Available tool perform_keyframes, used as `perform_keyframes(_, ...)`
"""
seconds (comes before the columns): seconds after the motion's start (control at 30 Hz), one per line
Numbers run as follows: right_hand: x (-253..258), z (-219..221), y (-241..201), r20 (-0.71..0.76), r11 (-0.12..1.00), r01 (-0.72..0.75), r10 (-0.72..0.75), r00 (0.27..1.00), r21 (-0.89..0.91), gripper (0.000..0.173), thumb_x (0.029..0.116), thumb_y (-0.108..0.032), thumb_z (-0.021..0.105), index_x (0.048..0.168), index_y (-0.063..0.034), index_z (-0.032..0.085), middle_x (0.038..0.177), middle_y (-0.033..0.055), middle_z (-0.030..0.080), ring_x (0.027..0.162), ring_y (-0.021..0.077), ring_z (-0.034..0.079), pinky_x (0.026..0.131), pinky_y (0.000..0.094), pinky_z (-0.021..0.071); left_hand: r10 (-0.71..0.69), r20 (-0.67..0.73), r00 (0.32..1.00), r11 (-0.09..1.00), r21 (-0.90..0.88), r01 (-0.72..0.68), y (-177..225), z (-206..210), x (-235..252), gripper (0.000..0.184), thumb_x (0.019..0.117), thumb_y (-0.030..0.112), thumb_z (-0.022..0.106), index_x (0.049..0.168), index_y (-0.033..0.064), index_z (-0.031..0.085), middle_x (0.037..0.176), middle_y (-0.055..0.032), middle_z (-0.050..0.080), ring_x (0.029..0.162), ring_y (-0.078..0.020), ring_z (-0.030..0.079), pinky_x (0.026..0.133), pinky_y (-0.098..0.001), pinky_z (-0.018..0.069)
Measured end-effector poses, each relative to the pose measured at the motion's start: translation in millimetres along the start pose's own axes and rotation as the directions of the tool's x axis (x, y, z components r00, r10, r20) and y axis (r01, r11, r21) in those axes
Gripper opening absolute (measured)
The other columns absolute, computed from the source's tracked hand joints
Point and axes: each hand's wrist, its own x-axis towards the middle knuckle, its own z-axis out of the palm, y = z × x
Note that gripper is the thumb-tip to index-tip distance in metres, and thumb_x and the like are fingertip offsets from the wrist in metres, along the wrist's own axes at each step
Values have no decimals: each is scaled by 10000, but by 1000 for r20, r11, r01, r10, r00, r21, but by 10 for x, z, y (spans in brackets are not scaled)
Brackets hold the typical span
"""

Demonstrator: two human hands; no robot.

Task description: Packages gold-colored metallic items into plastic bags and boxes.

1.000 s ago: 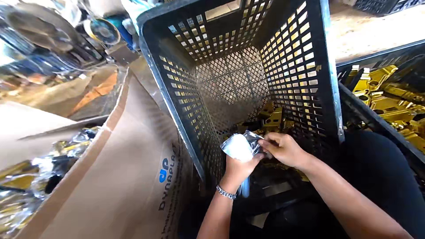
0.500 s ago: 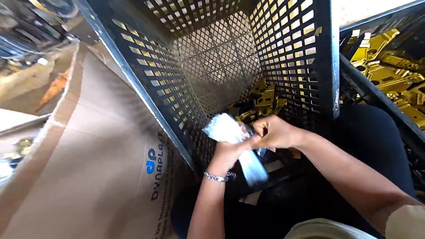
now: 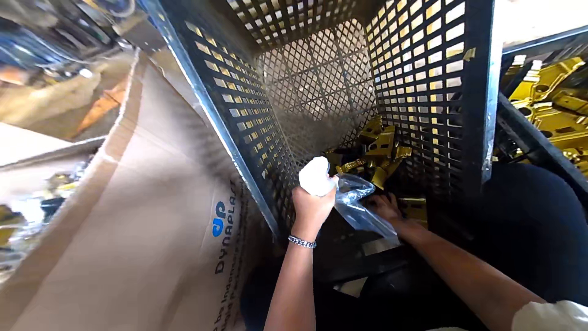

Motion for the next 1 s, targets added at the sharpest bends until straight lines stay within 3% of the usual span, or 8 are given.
perform_keyframes(0.1, -175, -476, -210, -34, 877, -81, 110, 993, 473, 329, 1037, -131, 556, 1279, 82, 622, 1422, 243, 533, 1336, 327, 501, 1136, 460, 392, 30, 17, 999, 995, 99, -31, 24, -19, 13, 366, 769, 145, 822, 1024, -82, 692, 885, -125, 734, 828, -112, 710, 818, -305, 575)
perform_keyframes(0.2, -493, -1013, -392, -219, 485, 62, 276, 936, 872, 344, 1105, -281, 381, 1328, -40, 485, 1045, 60, 631, 872, 128, 669, 744, 337, 597, 92, 49, 995, 988, 124, -97, 20, 1, -8, 304, 764, 113, 812, 981, -74, 710, 870, -145, 741, 821, -163, 730, 814, -349, 594)
perform_keyframes(0.37, -805, -1420, -748, -99, 555, 185, -181, 978, 811, 566, 907, -146, 699, 1338, -118, 333, 1066, 56, 660, 745, 189, 728, 575, 334, 635, -61, 99, 993, 997, -45, 66, 134, 72, -91, 380, 769, 129, 816, 1045, -92, 680, 917, -103, 734, 863, -75, 702, 852, -255, 570)
perform_keyframes(0.5, -567, -1137, -965, -221, 866, 230, -142, 965, 444, 471, 941, -153, 672, 1323, 21, 458, 1111, 127, 661, 888, 176, 707, 771, 332, 608, -357, 213, 909, 754, -509, 416, 394, 25, -71, 212, 831, -74, 741, 1003, -21, 631, 879, -34, 682, 849, -73, 662, 810, -232, 563)
perform_keyframes(0.6, -438, -961, -1156, -132, 989, 133, -140, 981, -59, 461, 1002, -134, 584, 1403, 59, 463, 1422, 306, 511, 1078, 457, 669, 903, 571, 546, -358, 240, 903, 708, -560, 429, 422, -31, -96, 169, 870, -99, 675, 1013, -30, 616, 882, -49, 697, 848, -93, 681, 817, -256, 579)
perform_keyframes(0.73, -194, -894, -1102, -160, 951, 159, -119, 980, 265, 799, 922, -148, 689, 1509, 127, 223, 1458, 317, 465, 1305, 377, 552, 1094, 459, 450, -190, 252, 949, 955, -176, 238, 252, 53, -211, 523, 785, 172, 835, 1177, -100, 620, 1039, -124, 702, 983, -103, 670, 919, -280, 548)
perform_keyframes(0.83, -249, -1032, -1140, -174, 685, 186, -88, 981, 704, 799, 833, -97, 769, 1502, 4, 343, 1381, 194, 556, 1220, 195, 602, 1008, 330, 526, -108, 27, 994, 979, -172, 111, 130, 69, -88, 531, 760, 153, 861, 1136, -134, 619, 990, -141, 713, 943, -101, 687, 900, -272, 562)
perform_keyframes(1.0, -282, -1125, -1038, -476, 812, 374, -138, 868, 448, 542, 852, -157, 738, 1358, -18, 602, 1326, 167, 632, 1231, 246, 582, 1046, 399, 475, -77, 351, 933, 897, -384, 219, 386, 0, -228, 295, 850, 70, 770, 1077, -71, 646, 880, -48, 716, 771, -79, 694, 764, -261, 606)
